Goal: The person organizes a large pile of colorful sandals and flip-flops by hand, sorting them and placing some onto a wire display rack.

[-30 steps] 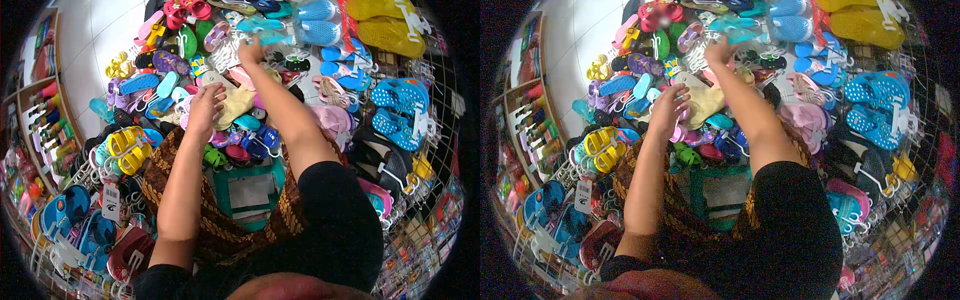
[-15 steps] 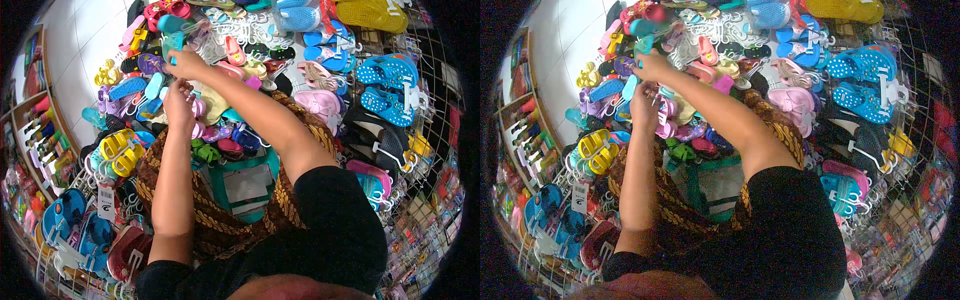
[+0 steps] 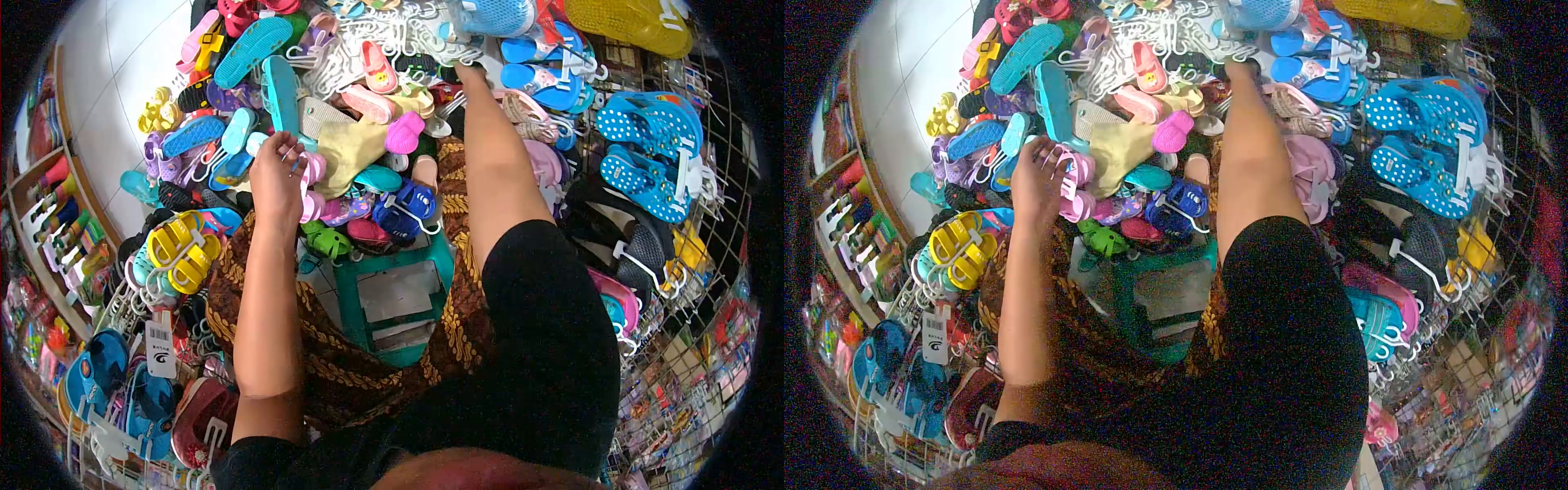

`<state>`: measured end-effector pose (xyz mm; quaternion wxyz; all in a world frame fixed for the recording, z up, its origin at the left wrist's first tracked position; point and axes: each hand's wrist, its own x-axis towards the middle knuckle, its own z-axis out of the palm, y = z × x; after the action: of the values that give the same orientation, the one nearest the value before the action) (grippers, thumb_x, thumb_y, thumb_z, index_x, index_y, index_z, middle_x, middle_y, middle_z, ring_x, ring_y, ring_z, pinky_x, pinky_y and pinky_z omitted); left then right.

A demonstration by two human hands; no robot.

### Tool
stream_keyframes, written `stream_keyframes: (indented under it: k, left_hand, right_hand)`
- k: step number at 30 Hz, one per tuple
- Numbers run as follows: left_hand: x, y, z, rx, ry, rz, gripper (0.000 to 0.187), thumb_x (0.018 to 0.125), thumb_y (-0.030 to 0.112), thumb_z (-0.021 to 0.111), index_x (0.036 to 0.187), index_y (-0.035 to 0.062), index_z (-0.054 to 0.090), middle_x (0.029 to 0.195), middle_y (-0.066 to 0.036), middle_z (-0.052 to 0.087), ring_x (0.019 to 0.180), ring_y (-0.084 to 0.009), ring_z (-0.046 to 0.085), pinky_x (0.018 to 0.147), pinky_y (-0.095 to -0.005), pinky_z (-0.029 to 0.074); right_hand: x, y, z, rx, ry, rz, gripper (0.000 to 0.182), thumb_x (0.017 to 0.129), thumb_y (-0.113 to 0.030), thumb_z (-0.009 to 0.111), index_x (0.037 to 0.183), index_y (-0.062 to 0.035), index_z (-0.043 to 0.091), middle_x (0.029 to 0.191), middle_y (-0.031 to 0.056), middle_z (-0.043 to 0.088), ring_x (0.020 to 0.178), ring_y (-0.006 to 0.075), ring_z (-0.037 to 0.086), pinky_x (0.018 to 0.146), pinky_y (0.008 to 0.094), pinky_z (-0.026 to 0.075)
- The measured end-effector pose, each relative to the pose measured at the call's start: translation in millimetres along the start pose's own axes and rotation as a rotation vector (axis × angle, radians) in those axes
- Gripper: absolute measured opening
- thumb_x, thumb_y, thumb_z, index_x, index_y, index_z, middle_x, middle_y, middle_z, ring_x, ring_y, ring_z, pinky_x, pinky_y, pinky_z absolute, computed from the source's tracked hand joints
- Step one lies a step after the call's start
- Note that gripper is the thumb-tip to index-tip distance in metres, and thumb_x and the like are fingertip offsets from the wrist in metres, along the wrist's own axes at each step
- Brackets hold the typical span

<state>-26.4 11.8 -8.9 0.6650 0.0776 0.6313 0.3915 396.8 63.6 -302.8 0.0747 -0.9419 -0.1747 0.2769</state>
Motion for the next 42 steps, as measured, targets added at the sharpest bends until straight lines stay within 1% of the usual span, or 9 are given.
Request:
stream_keyframes:
  k: [5,12,26,28,29,30,31,37,42]
  left_hand:
    - [-5,4,11,-0.031,0.055,-0.083,0.026,0.090,0.022,0.052,0.105,0.0015,0.054,0.094,-0.006,0.056,0.087,-0.0173,0.055,0.078,-0.0313,0.043]
    - [-5,1,10,0.032,0.061,-0.112,0.027,0.091,0.021,0.051,0.107,0.0005,0.053,0.096,-0.005,0.056,0.089,-0.0166,0.055,0.078,-0.0309,0.043]
    - [-4,-8,10,0.090,0.008,-0.072,0.028,0.090,0.021,0.050,0.107,-0.0008,0.056,0.093,-0.005,0.057,0.085,-0.0157,0.056,0.072,-0.0286,0.043]
    - [-6,-4,10,0.124,-0.028,-0.102,0.029,0.093,0.020,0.045,0.113,0.0001,0.051,0.101,-0.006,0.056,0.094,-0.0169,0.055,0.080,-0.0301,0.043]
    - [-6,-3,11,0.141,-0.046,-0.116,0.030,0.094,0.020,0.043,0.116,0.0006,0.049,0.105,-0.007,0.055,0.099,-0.0176,0.054,0.084,-0.0308,0.044]
    - [-6,-2,12,0.137,-0.037,-0.120,0.030,0.094,0.020,0.043,0.117,0.0002,0.048,0.105,-0.008,0.054,0.100,-0.0176,0.054,0.085,-0.0319,0.044]
    - [-6,-4,11,0.137,-0.036,-0.086,0.029,0.092,0.020,0.046,0.112,0.0005,0.051,0.101,-0.007,0.055,0.094,-0.0167,0.054,0.080,-0.0305,0.043]
    - [-5,-3,10,0.073,0.003,-0.083,0.024,0.089,0.022,0.051,0.102,0.0026,0.056,0.095,-0.004,0.057,0.083,-0.0145,0.056,0.069,-0.0275,0.043]
    - [-4,-2,10,0.066,-0.008,-0.093,0.026,0.090,0.022,0.049,0.105,0.0019,0.054,0.098,-0.006,0.056,0.087,-0.0157,0.055,0.071,-0.0289,0.043]
  right_hand:
    - [-42,38,-7,0.484,-0.371,0.528,0.090,0.063,-0.056,0.077,0.131,-0.0081,0.044,0.132,0.0159,0.045,0.110,0.0328,0.051,0.085,0.0562,0.046]
    - [-59,9,-11,0.394,-0.681,0.307,0.084,0.062,-0.052,0.078,0.127,-0.0072,0.049,0.123,0.0137,0.053,0.098,0.0270,0.059,0.073,0.0448,0.049]
    - [-100,-91,20,0.237,0.272,-0.720,0.054,0.069,-0.016,0.069,0.121,-0.0129,0.053,0.123,0.0326,0.043,0.111,0.0485,0.046,0.095,0.0454,0.041]
    - [-121,-128,19,0.051,0.296,-0.923,0.055,0.070,-0.019,0.067,0.123,-0.0162,0.054,0.109,0.0257,0.046,0.097,0.0415,0.054,0.083,0.0458,0.047]
    - [-163,-153,-3,-0.126,0.613,-1.193,0.024,0.092,-0.016,0.053,0.112,-0.0046,0.052,0.088,0.0057,0.058,0.078,0.0176,0.054,0.074,0.0303,0.046]
    - [-205,-179,-43,-0.145,0.103,-1.131,0.021,0.090,-0.021,0.057,0.100,-0.0025,0.058,0.090,0.0073,0.059,0.078,0.0154,0.054,0.075,0.0287,0.046]
    - [-195,-184,-10,-0.066,-0.054,-1.153,0.049,0.073,-0.017,0.067,0.120,-0.0231,0.055,0.114,0.0270,0.048,0.106,0.0429,0.052,0.089,0.0469,0.045]
    - [-264,-211,-1,-0.170,-0.131,-1.604,0.039,0.075,-0.019,0.067,0.113,-0.0204,0.059,0.104,0.0187,0.055,0.093,0.0356,0.059,0.078,0.0425,0.049]
    - [-249,-213,17,0.086,-0.588,-1.247,0.033,0.078,-0.019,0.065,0.108,-0.0070,0.058,0.088,0.0184,0.062,0.083,0.0322,0.063,0.073,0.0419,0.050]
